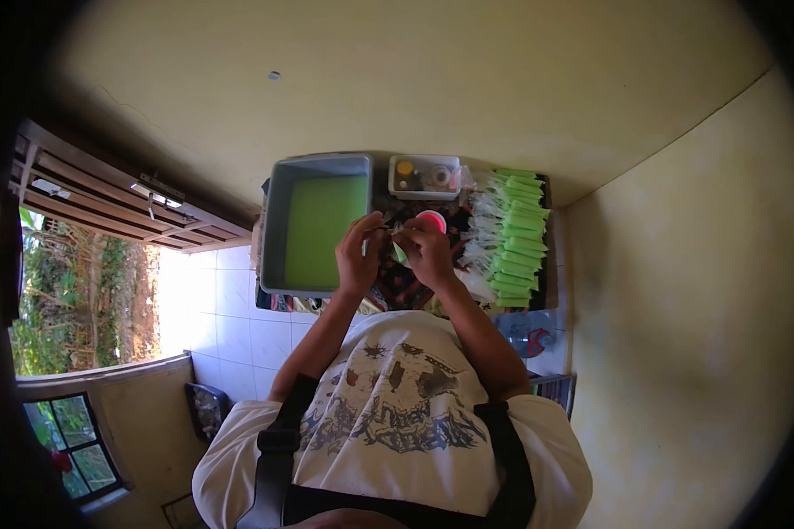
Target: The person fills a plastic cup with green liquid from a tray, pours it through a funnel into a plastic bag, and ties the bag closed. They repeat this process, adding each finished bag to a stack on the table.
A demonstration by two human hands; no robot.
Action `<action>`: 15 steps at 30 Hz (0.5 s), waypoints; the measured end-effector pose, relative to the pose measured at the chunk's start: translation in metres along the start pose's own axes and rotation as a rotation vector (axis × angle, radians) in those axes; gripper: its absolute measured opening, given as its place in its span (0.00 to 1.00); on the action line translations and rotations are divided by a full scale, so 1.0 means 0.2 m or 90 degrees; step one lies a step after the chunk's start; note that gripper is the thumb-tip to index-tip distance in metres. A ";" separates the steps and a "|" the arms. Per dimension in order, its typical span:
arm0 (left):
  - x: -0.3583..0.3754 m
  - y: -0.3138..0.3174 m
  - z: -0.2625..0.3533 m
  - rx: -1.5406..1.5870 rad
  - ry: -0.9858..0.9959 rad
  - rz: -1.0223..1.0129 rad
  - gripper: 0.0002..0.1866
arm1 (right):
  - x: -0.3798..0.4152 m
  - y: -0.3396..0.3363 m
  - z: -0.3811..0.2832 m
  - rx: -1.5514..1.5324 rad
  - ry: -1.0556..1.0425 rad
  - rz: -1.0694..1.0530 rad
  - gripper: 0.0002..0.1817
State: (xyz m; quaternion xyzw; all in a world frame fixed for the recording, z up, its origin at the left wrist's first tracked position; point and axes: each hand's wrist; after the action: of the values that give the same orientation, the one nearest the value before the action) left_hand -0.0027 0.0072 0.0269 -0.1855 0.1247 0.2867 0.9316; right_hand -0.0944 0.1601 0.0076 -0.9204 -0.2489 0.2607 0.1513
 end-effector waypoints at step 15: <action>0.13 0.25 -0.18 -0.138 0.187 -0.081 0.18 | 0.10 -0.13 -0.11 -0.328 0.295 -0.037 0.10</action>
State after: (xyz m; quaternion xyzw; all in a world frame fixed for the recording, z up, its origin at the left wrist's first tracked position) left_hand -0.0162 0.0437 -0.0280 -0.3320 0.2158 0.2086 0.8942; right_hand -0.0775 0.1897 0.0280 -0.9557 -0.2916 -0.0308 -0.0265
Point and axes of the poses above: each hand's wrist, its own x-axis away from the middle knuckle, its own y-axis out of the palm, z = x × y
